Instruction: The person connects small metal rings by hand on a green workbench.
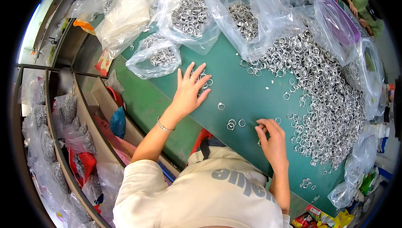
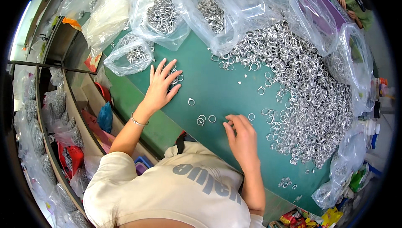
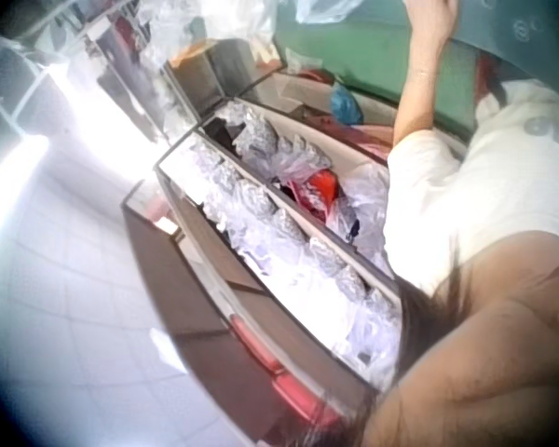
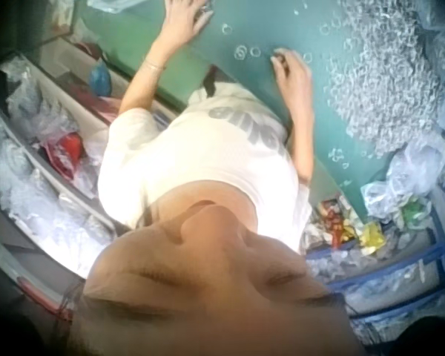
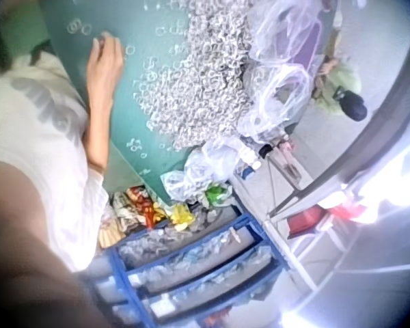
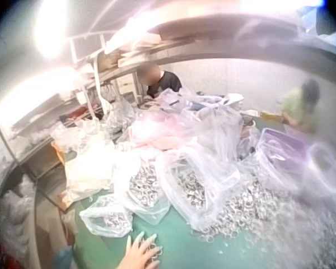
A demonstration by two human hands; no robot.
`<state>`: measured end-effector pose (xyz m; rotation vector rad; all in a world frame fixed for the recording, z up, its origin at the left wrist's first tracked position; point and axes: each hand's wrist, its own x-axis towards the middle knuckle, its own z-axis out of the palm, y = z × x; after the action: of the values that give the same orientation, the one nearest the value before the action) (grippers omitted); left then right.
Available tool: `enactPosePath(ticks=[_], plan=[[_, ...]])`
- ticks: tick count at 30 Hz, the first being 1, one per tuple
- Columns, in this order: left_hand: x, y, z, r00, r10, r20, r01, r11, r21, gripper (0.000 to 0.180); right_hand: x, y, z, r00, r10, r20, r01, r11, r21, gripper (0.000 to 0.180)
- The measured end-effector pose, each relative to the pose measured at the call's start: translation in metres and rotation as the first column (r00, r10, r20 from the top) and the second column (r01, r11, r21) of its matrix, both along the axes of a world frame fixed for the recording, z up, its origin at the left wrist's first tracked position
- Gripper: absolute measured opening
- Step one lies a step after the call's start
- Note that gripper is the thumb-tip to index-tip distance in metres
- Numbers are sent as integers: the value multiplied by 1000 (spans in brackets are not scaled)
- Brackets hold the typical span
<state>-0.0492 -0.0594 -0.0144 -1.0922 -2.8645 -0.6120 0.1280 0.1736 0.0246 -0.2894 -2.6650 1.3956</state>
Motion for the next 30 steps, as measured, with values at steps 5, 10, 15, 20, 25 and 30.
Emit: enactPosePath(ticks=[5, 10, 15, 20, 25, 30], plan=[[-27, -6, -17, 1000, -21, 21, 17, 988, 153, 34, 8, 4, 1, 997, -50, 62, 50, 999, -11, 17], [-12, 10, 3, 998, -20, -62, 29, 989, 145, 34, 13, 11, 0, 993, -93, 78, 96, 995, -30, 15], [-37, 15, -16, 985, 5, -171, 27, 982, 185, 36, 13, 12, -1, 993, -109, 47, 112, 992, -63, 13], [-44, 20, -16, 990, 1, -142, 37, 963, 268, 36, 16, 18, 0, 989, -137, 58, 139, 990, -31, 14], [-33, 7, -12, 983, 166, 79, -182, 821, 541, 24, 26, 26, 0, 973, -229, 9, 229, 973, 14, 10], [1, -8, -12, 995, 100, 25, -103, 959, 264, 52, 45, 45, -12, 920, -386, -69, 392, 907, 155, 11]])
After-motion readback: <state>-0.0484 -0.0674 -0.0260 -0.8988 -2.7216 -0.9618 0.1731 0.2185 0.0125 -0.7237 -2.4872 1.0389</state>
